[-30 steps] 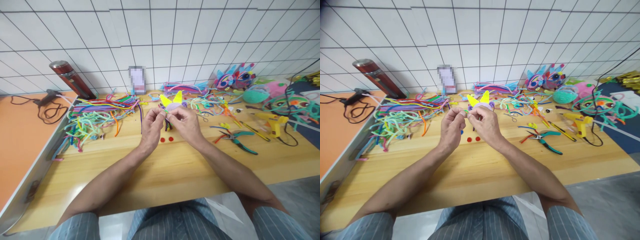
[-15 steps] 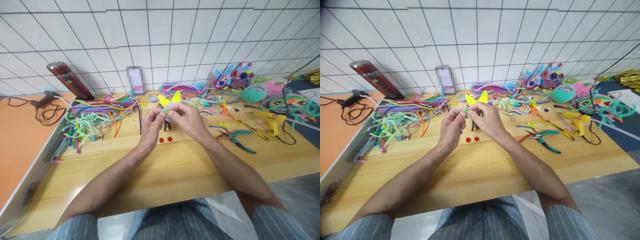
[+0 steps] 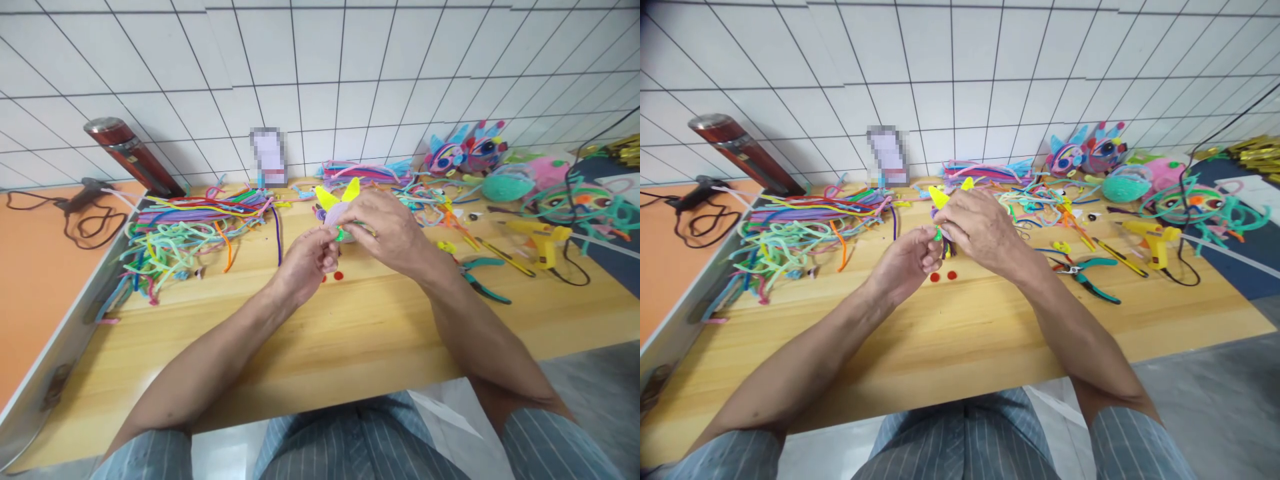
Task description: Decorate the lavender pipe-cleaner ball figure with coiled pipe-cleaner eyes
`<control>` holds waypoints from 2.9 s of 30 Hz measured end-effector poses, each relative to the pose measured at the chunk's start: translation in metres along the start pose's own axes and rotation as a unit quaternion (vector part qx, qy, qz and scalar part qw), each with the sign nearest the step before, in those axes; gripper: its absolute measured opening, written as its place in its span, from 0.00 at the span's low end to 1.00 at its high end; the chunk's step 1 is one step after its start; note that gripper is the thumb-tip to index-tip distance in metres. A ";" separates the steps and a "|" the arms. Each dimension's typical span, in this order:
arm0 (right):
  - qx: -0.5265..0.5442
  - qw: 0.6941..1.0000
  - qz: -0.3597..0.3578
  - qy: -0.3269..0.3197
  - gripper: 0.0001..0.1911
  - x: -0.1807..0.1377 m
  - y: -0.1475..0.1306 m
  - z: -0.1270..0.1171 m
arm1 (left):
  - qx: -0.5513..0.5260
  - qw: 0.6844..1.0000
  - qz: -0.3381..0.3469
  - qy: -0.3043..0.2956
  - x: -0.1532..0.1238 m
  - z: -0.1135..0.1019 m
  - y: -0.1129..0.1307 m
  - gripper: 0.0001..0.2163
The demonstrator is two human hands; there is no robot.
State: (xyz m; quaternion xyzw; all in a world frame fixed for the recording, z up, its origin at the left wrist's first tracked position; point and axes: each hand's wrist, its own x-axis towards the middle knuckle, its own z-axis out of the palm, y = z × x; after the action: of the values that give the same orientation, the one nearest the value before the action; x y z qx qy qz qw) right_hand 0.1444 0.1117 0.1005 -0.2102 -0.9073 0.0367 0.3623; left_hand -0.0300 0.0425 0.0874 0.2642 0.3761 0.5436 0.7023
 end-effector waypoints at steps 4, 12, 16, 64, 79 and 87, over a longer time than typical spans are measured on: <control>-0.003 0.999 -0.019 -0.028 0.09 -0.001 -0.003 -0.009 | 0.004 0.997 -0.074 -0.017 -0.002 0.001 0.007 0.08; 0.150 0.970 0.100 -0.162 0.11 -0.011 -0.017 -0.044 | 0.068 0.971 -0.159 -0.166 -0.004 -0.004 0.008 0.14; 0.207 0.946 0.156 -0.196 0.12 -0.021 -0.019 -0.055 | 0.076 0.962 -0.171 -0.202 -0.007 -0.003 -0.001 0.14; 0.326 0.841 0.429 0.040 0.14 -0.146 -0.045 0.001 | 0.288 0.947 -0.022 -0.139 -0.012 -0.002 -0.086 0.08; 0.189 0.929 0.300 -0.105 0.13 -0.157 -0.034 -0.002 | 0.346 0.926 -0.045 -0.143 -0.014 -0.006 -0.093 0.10; 0.081 0.947 0.284 -0.129 0.13 -0.168 -0.030 -0.015 | 0.279 0.950 -0.072 -0.120 -0.012 -0.006 -0.097 0.11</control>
State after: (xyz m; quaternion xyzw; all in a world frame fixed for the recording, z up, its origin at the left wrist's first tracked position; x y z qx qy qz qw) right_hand 0.2530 0.0148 0.0108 -0.4228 -0.8428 0.2384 0.2326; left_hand 0.0178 0.0042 0.0115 0.4851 0.4437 0.3297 0.6776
